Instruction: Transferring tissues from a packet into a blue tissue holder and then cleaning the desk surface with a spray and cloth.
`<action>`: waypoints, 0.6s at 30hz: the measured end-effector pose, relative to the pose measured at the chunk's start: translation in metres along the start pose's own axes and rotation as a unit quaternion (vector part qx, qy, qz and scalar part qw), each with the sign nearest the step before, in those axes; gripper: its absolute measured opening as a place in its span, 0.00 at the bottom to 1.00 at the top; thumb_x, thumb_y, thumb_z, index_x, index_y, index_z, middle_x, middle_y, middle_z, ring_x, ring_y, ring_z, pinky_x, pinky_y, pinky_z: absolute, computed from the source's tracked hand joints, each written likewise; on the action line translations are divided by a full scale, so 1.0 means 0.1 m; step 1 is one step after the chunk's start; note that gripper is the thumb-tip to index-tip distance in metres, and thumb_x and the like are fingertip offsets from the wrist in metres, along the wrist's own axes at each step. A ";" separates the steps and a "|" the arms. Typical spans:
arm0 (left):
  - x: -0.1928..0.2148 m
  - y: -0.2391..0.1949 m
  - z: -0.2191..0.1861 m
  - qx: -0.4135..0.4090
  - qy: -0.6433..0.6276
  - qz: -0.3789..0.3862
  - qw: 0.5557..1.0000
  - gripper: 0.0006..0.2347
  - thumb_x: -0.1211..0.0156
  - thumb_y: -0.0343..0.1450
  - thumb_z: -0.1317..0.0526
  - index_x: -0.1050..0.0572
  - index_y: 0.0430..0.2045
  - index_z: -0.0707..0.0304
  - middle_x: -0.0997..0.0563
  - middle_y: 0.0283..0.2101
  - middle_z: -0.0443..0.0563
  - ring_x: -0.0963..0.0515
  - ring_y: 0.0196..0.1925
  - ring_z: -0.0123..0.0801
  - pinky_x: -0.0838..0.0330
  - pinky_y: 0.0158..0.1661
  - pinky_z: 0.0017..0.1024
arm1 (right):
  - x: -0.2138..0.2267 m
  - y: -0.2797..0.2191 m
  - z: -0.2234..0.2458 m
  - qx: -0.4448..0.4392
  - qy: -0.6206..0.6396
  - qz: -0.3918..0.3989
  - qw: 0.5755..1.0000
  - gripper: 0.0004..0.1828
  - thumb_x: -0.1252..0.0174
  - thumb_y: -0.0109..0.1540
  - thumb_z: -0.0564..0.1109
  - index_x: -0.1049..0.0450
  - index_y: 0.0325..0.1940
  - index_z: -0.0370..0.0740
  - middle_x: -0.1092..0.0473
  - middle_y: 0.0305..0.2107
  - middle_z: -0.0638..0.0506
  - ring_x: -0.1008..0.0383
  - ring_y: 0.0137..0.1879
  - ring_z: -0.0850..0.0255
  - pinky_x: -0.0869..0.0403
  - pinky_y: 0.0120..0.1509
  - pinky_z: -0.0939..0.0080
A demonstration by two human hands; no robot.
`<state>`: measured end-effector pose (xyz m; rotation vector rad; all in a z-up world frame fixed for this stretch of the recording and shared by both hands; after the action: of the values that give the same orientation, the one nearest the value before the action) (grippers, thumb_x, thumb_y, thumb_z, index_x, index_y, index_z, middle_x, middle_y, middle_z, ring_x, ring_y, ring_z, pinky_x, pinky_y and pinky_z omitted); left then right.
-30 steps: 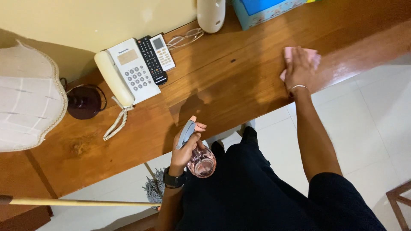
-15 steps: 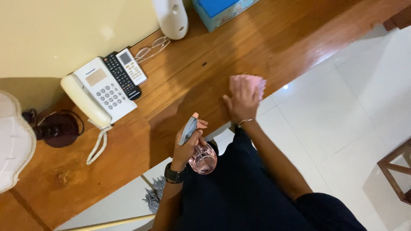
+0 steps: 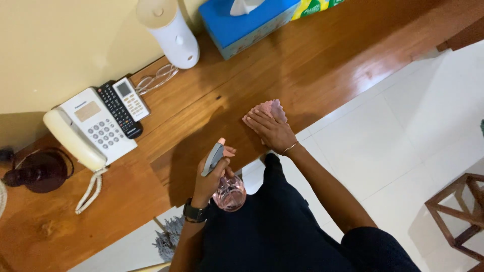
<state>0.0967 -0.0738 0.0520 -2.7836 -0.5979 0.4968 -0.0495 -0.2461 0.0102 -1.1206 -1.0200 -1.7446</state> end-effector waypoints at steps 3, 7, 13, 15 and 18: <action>-0.10 0.07 -0.04 -0.007 -0.007 -0.012 1.000 0.08 0.45 0.72 0.70 0.23 0.42 0.75 0.19 0.49 0.56 0.20 0.25 0.28 0.27 0.28 0.26 | 0.22 0.12 -0.21 -0.032 -0.015 0.047 0.998 0.41 0.41 0.61 0.45 0.43 0.78 0.49 0.43 0.73 0.53 0.46 0.79 0.57 0.46 0.81 0.50; -0.28 0.23 -0.05 -0.009 -0.025 0.000 1.000 0.08 0.45 0.73 0.69 0.24 0.42 0.76 0.19 0.50 0.56 0.21 0.26 0.29 0.25 0.29 0.28 | 0.16 0.09 -1.08 -0.072 -0.072 0.039 0.994 0.43 0.36 0.54 0.46 0.40 0.74 0.52 0.39 0.69 0.53 0.41 0.74 0.56 0.43 0.75 0.48; -0.58 0.46 -0.08 0.024 0.005 -0.020 1.000 0.21 0.48 0.72 0.68 0.32 0.62 0.63 0.19 0.48 0.56 0.21 0.26 0.27 0.21 0.30 0.29 | 0.25 -0.49 -2.97 -0.426 0.104 -0.039 0.898 0.22 0.54 0.71 0.52 0.34 0.68 0.44 0.28 0.49 0.40 0.27 0.50 0.50 0.29 0.58 0.46; -0.63 0.51 -0.05 0.028 0.008 -0.017 0.999 0.16 0.47 0.72 0.69 0.27 0.55 0.74 0.18 0.49 0.59 0.20 0.26 0.30 0.21 0.31 0.30 | 0.59 -0.60 -3.15 -0.528 0.161 -0.061 0.832 0.20 0.60 0.77 0.53 0.32 0.65 0.42 0.24 0.42 0.35 0.23 0.42 0.48 0.24 0.52 0.45; -0.68 0.57 -0.02 0.021 -0.027 -0.011 0.999 0.17 0.46 0.71 0.69 0.28 0.57 0.71 0.19 0.50 0.58 0.20 0.26 0.29 0.21 0.31 0.30 | 0.74 -0.87 -3.53 -0.500 0.036 -0.091 0.860 0.25 0.58 0.73 0.44 0.40 0.75 0.38 0.25 0.53 0.40 0.23 0.55 0.49 0.28 0.64 0.48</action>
<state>0.0590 -0.1539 0.0553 -2.7277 -0.6225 0.5760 -0.2513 -0.5537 -0.0360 -1.5634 -0.0828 -2.5445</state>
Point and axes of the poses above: each hand's wrist, its own y-axis towards the middle knuckle, its own x-axis out of the back of the hand, z = x × y, the point moved 6 cm from there along y, towards the middle knuckle
